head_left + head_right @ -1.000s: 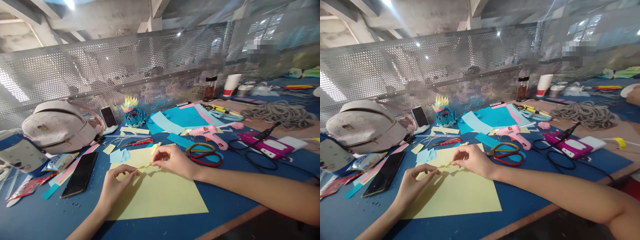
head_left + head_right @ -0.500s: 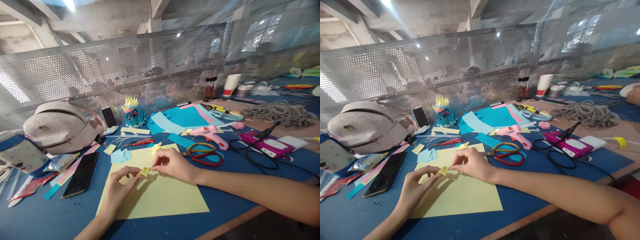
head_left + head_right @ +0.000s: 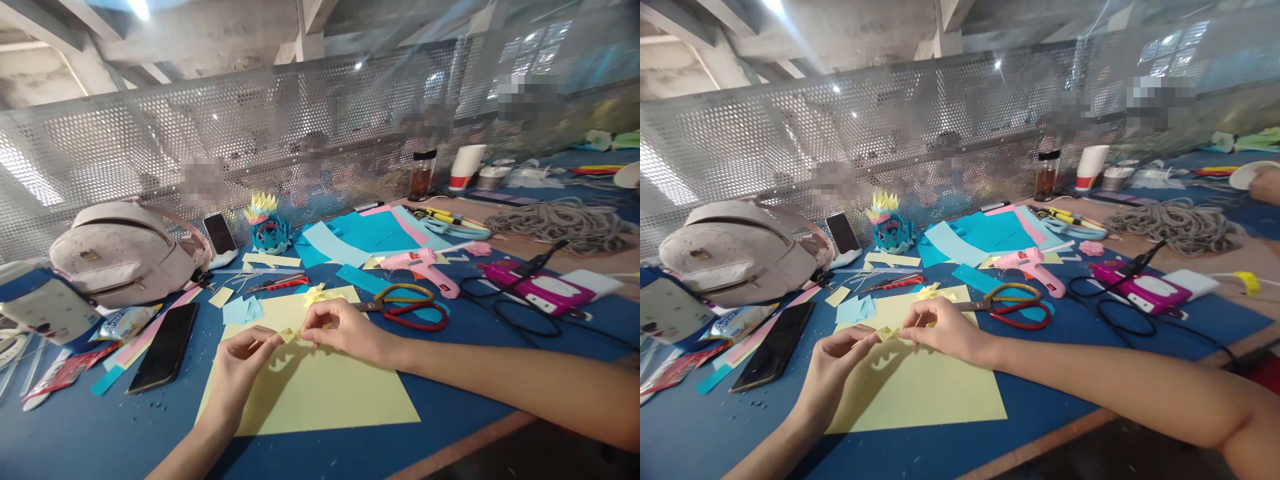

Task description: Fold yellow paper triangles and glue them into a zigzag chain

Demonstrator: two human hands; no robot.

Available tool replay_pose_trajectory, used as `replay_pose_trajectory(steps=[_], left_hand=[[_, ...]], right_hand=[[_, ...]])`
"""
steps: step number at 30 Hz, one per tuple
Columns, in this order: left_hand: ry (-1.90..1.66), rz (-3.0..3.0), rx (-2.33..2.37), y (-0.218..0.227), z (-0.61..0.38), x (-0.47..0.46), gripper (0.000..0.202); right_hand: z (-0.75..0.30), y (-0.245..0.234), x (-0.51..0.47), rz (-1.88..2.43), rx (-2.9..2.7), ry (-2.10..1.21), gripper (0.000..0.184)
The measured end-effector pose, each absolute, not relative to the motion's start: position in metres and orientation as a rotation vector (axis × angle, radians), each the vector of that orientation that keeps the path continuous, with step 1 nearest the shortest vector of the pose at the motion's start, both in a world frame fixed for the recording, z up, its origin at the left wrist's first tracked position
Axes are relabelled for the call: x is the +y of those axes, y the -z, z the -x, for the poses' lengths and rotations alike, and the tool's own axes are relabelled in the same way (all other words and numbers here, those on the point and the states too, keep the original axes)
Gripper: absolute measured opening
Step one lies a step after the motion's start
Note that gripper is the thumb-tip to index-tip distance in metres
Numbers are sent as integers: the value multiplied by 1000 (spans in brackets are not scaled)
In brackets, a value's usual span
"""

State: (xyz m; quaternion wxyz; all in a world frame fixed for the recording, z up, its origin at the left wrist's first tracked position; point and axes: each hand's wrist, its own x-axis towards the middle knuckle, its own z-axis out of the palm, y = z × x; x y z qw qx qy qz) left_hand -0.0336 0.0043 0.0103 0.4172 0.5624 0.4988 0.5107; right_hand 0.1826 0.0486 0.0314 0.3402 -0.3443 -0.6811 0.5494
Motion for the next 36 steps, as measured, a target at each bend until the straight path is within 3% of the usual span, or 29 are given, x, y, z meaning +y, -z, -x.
replay_pose_trajectory(steps=[36], left_hand=[[-1199, -1253, 1267, -11, 30, 5, 33]], right_hand=[[-181, -19, 52, 874, -1763, -1398, 31]])
